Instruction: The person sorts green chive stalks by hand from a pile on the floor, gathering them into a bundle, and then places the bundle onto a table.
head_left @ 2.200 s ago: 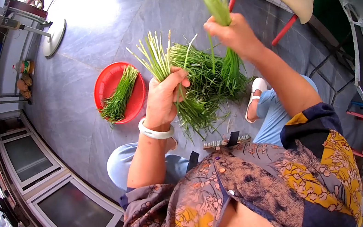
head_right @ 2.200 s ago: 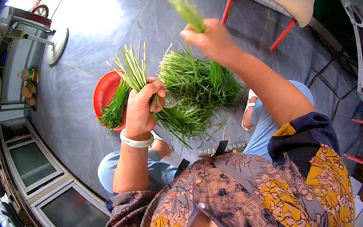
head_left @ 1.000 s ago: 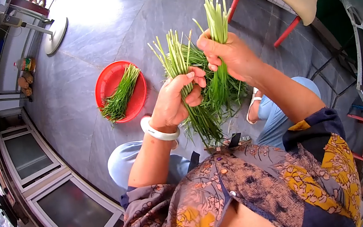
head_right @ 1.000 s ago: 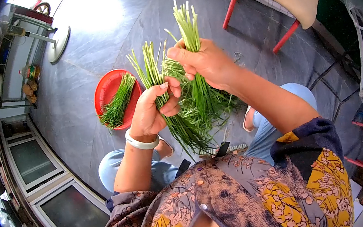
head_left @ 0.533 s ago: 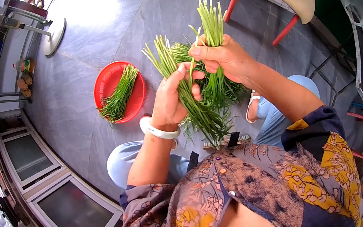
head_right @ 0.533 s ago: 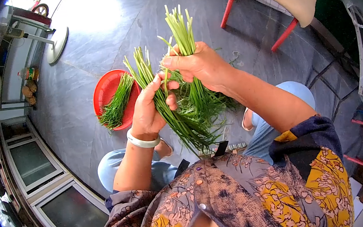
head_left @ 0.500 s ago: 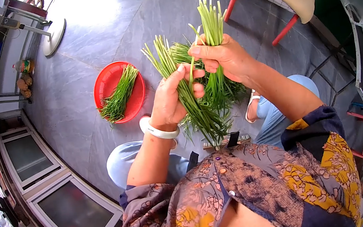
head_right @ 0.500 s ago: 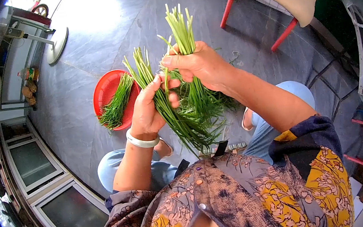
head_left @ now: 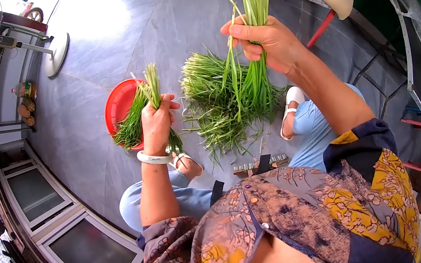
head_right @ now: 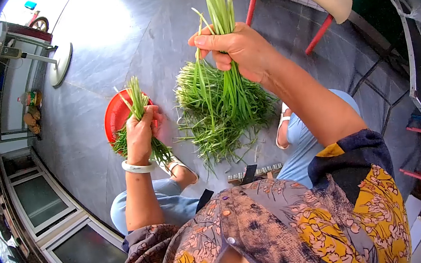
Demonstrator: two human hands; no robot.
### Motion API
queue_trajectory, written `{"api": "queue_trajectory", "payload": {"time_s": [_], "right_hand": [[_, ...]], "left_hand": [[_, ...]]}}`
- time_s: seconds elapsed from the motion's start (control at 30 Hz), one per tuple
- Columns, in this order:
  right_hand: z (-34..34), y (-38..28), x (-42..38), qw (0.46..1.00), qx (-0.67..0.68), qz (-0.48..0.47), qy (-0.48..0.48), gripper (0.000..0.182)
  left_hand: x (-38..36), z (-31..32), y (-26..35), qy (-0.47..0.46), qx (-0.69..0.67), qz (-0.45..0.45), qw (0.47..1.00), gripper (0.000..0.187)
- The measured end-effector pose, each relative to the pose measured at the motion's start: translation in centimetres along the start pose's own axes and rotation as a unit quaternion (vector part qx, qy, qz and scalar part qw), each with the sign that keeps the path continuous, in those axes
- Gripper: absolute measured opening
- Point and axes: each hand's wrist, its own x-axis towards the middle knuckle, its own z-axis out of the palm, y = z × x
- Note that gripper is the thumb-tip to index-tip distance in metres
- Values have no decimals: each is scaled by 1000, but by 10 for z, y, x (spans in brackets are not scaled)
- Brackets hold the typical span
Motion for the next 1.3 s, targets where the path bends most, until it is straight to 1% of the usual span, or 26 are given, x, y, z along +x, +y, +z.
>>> {"api": "queue_trajectory", "payload": {"time_s": [0.03,0.07,0.13,0.17,0.23,0.3,0.43,0.47,0.57,0.67,0.77,0.87,1.0,1.1,1.13,1.23,1.27,1.3], "right_hand": [[2,0,0,1000,-4,7,0,26],[5,1,0,1000,-8,15,-1,26],[12,9,1,999,-19,26,-10,25],[17,14,2,999,-26,32,-17,25],[26,22,4,998,-25,41,-35,24],[32,27,5,997,-28,47,-48,25],[39,29,3,994,-59,48,-79,31],[40,27,2,991,-95,35,-82,32],[38,38,5,979,-187,-59,-64,36],[39,38,4,941,-319,-111,-12,39],[48,40,0,934,-296,-189,69,44],[40,43,8,926,-299,-202,110,40],[17,26,20,939,-290,-129,133,43],[2,24,27,972,-135,-123,145,38],[1,22,28,970,-128,-125,165,34],[-12,16,28,975,-84,-103,180,34],[-13,15,28,973,-86,-100,188,28],[-16,14,27,977,-87,-89,175,25]], "left_hand": [[-1,-1,3,1,-23,-8,1000,17],[-2,2,5,-15,-56,3,998,17],[-14,21,24,-45,-121,24,991,16],[-21,33,36,-47,-153,18,987,16],[-31,50,52,-93,-196,10,976,13],[-29,57,46,-122,-223,4,967,14],[-27,63,45,-107,-215,10,971,12],[-27,63,47,-105,-218,12,970,10],[-27,63,44,-78,-220,17,972,11],[-30,64,47,-80,-209,5,975,11],[-31,65,48,-92,-205,-5,974,13],[-34,67,49,-105,-248,-22,963,14],[-34,61,51,-133,-255,-31,957,14],[-36,55,52,-130,-262,-54,955,16],[-37,53,51,-134,-276,-54,950,16],[-35,43,49,-125,-283,-54,950,16],[-34,40,46,-120,-282,-49,951,15],[-34,36,43,-120,-289,-45,949,14]]}}
